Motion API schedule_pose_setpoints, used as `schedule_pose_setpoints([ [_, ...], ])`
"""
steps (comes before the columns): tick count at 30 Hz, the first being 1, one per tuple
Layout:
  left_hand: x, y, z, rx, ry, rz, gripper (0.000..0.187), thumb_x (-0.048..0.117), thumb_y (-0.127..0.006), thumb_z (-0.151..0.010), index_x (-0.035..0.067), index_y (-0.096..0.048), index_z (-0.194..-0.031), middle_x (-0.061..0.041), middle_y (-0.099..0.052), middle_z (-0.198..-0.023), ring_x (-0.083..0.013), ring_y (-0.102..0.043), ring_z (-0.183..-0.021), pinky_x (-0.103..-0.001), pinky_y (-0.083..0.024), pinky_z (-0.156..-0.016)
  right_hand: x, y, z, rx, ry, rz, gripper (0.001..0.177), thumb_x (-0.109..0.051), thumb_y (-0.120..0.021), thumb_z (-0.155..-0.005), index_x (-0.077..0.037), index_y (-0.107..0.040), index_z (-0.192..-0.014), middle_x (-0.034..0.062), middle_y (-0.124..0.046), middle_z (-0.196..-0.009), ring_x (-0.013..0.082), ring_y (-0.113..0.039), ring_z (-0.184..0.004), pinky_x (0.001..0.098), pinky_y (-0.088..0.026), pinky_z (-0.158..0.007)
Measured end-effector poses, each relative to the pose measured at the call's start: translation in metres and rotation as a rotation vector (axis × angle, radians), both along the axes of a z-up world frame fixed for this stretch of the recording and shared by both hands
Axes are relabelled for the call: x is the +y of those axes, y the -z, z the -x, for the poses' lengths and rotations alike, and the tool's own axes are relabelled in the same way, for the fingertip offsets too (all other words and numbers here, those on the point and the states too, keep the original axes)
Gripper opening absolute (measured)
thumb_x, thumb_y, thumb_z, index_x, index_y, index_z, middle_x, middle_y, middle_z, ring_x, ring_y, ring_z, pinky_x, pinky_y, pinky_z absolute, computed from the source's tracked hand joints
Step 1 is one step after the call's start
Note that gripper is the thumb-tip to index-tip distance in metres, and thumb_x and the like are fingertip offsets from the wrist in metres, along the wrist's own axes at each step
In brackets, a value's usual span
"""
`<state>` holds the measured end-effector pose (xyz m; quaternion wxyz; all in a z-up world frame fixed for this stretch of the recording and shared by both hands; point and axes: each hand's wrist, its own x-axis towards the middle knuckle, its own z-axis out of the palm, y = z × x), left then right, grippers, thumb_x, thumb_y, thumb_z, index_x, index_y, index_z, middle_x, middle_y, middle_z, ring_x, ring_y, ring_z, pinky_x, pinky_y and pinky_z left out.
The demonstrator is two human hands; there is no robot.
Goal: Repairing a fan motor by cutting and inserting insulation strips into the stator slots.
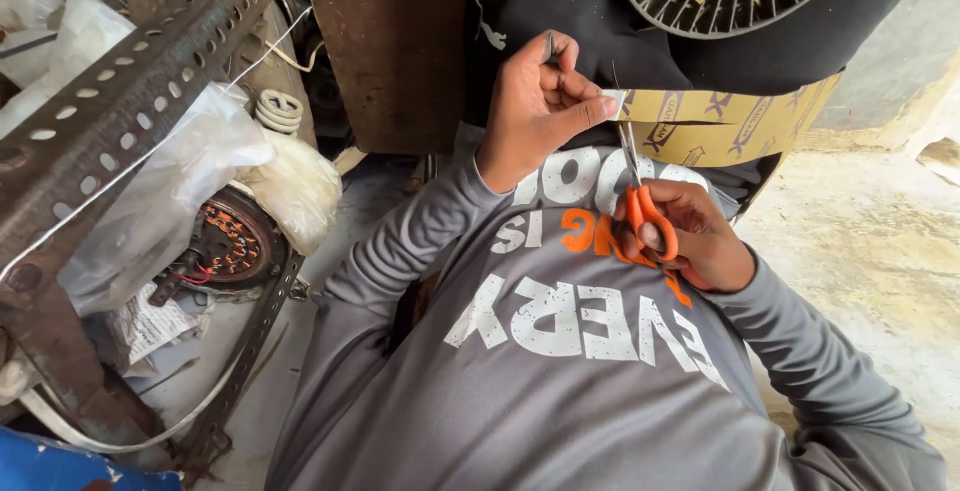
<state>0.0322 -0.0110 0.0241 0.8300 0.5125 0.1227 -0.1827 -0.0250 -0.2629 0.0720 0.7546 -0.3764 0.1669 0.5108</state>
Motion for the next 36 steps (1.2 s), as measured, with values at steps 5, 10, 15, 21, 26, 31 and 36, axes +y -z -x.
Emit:
schedule_pose_setpoints([
  [5,-0.007,0.002,0.003,-0.002,-0.042,0.008,0.04,0.001,-0.081,-0.091,0.008,-0.042,-0.097,-0.01,-0.072,-0.084,-0.0064,-0.069,-0.08,-0.021,-0.06,-0.072,0.015,-0.008,-0.006,-0.15,-0.024,0.069,0.031,-0.01,-0.073,-0.091,0.005,-0.063,-0.116,0.0088,-0.067,-0.086,0.0124,-0.061,-0.078,0.0247,-0.048,-0.072],
  [10,-0.01,0.0,0.003,-0.013,-0.069,-0.011,0.04,0.001,-0.081,-0.09,0.009,-0.042,-0.096,-0.009,-0.072,-0.084,-0.0071,-0.07,-0.081,-0.022,-0.061,-0.073,0.02,0.0,-0.004,-0.2,-0.011,0.105,0.032,-0.01,-0.071,-0.091,0.005,-0.063,-0.118,0.0075,-0.068,-0.088,0.01,-0.059,-0.078,0.0225,-0.046,-0.071],
  [15,-0.013,-0.004,0.004,0.031,-0.108,0.04,0.041,-0.001,-0.082,-0.088,0.009,-0.043,-0.096,-0.01,-0.072,-0.087,-0.0082,-0.071,-0.084,-0.024,-0.062,-0.077,0.025,0.005,-0.005,-0.206,0.025,0.143,0.035,-0.01,-0.071,-0.09,0.005,-0.064,-0.121,0.0075,-0.069,-0.086,0.0078,-0.055,-0.07,0.0206,-0.043,-0.063],
  [21,-0.017,-0.004,0.01,0.09,-0.167,0.114,0.043,-0.004,-0.083,-0.088,0.009,-0.043,-0.096,-0.009,-0.069,-0.087,-0.0087,-0.068,-0.086,-0.027,-0.061,-0.083,0.028,0.007,-0.007,-0.246,0.055,0.102,0.037,-0.01,-0.072,-0.092,0.004,-0.063,-0.125,0.0077,-0.069,-0.087,0.0086,-0.059,-0.075,0.021,-0.046,-0.067],
  [26,-0.016,-0.008,0.011,0.163,-0.201,0.174,0.042,-0.005,-0.081,-0.086,0.009,-0.043,-0.097,-0.009,-0.07,-0.087,-0.0099,-0.068,-0.085,-0.026,-0.059,-0.083,0.029,0.01,-0.007,-0.263,0.057,0.094,0.036,-0.009,-0.072,-0.092,0.005,-0.063,-0.124,0.0081,-0.069,-0.087,0.0087,-0.06,-0.075,0.0213,-0.047,-0.068],
  [31,-0.016,-0.008,0.011,0.161,-0.195,0.196,0.043,-0.006,-0.08,-0.087,0.01,-0.042,-0.096,-0.009,-0.07,-0.087,-0.0103,-0.069,-0.085,-0.026,-0.059,-0.083,0.029,0.01,-0.007,-0.262,0.051,0.093,0.038,-0.009,-0.072,-0.091,0.006,-0.064,-0.125,0.0076,-0.07,-0.088,0.0088,-0.061,-0.077,0.0204,-0.047,-0.068],
  [36,-0.015,-0.01,0.01,0.166,-0.188,0.205,0.042,-0.006,-0.08,-0.087,0.01,-0.042,-0.096,-0.01,-0.07,-0.087,-0.0106,-0.069,-0.084,-0.027,-0.059,-0.083,0.027,0.013,-0.002,-0.262,0.063,0.096,0.039,-0.008,-0.073,-0.092,0.007,-0.063,-0.126,0.0074,-0.07,-0.09,0.0101,-0.064,-0.083,0.0212,-0.05,-0.074],
])
